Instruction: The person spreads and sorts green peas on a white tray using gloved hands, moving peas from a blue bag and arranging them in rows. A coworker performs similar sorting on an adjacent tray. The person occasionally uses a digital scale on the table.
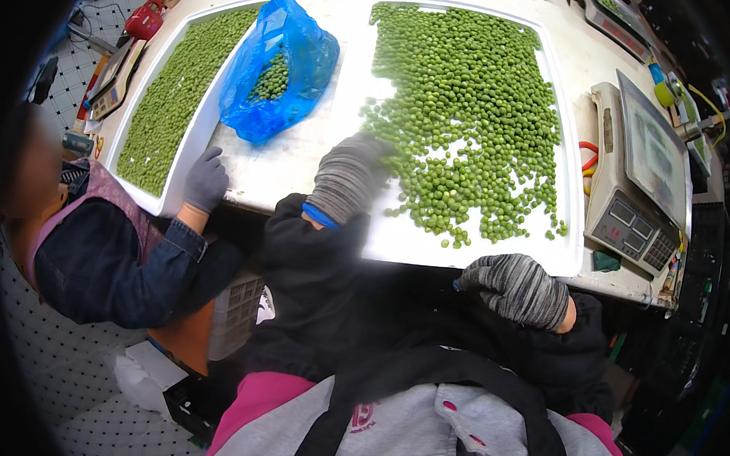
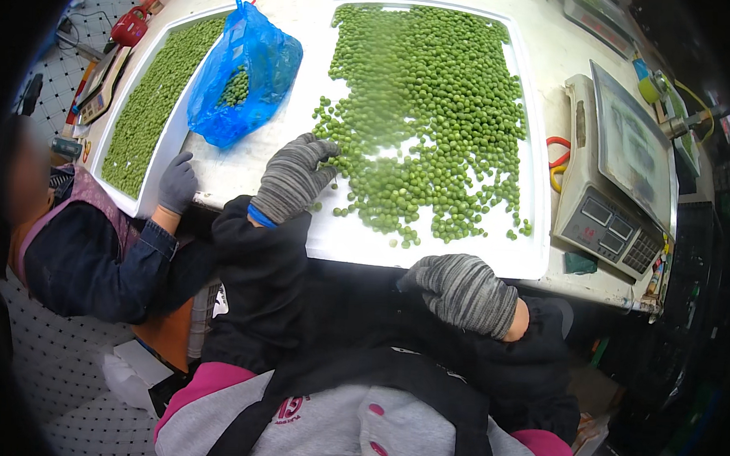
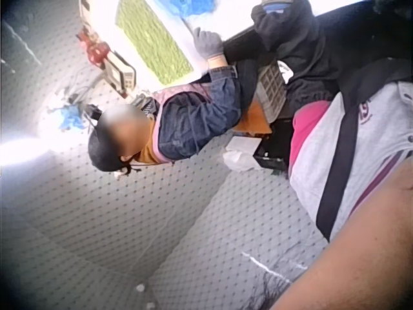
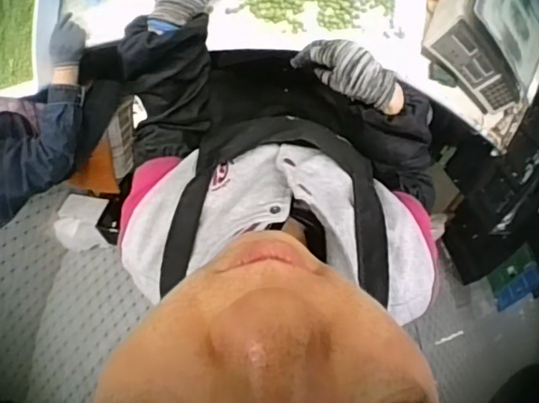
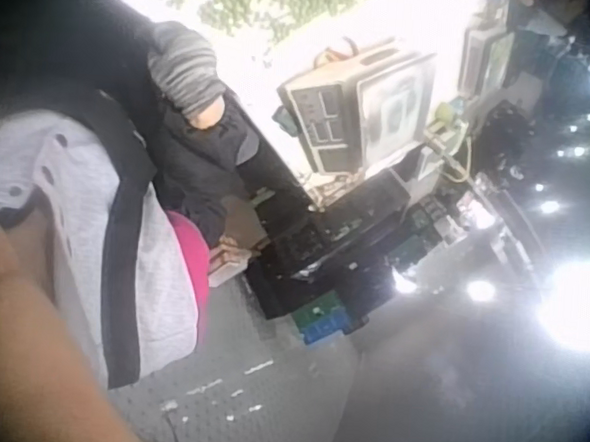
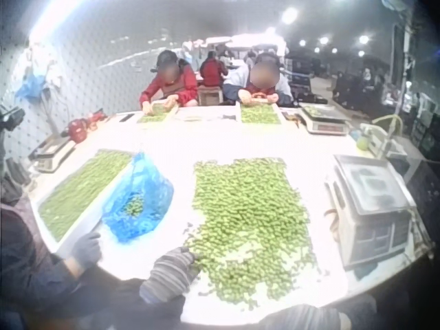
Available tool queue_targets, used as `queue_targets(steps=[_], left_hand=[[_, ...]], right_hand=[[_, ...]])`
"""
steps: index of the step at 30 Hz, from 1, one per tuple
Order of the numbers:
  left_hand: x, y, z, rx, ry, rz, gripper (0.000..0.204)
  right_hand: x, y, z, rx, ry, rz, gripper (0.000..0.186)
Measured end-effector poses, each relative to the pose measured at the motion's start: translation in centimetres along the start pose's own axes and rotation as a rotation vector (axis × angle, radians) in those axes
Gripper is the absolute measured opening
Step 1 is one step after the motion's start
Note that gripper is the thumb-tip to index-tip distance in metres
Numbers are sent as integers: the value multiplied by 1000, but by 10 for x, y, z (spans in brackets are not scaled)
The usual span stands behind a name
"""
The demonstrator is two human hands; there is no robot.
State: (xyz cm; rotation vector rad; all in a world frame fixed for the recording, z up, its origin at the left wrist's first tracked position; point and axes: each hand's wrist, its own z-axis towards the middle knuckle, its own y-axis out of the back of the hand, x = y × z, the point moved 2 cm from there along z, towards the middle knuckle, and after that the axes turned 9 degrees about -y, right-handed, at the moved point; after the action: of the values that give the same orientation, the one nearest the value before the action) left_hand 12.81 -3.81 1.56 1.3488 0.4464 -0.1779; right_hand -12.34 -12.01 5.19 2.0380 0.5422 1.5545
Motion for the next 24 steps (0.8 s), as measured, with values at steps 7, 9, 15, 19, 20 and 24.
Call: queue_targets(steps=[7, 9, 15, 19, 20, 24], left_hand=[[16, -36, -2, -130, -180, 42, 14], [22, -40, -2, -107, -110, -33, 13], [14, -33, 3, -13, 4, 94, 12], [7, -23, 6, 49, 57, 92, 11], [6, -19, 6, 38, 61, 79, 11], [7, -7, 2, -11, 251, -433, 13]], right_hand=[[2, 24, 2, -175, -222, 264, 21], [-3, 32, 23, -299, -245, 180, 17], [-23, 34, 107, -338, -18, -457, 23], [-32, 20, 145, -121, -153, -779, 16], [-32, 19, 148, -82, -163, -778, 17], [-30, 25, 147, -56, -139, -671, 20]])
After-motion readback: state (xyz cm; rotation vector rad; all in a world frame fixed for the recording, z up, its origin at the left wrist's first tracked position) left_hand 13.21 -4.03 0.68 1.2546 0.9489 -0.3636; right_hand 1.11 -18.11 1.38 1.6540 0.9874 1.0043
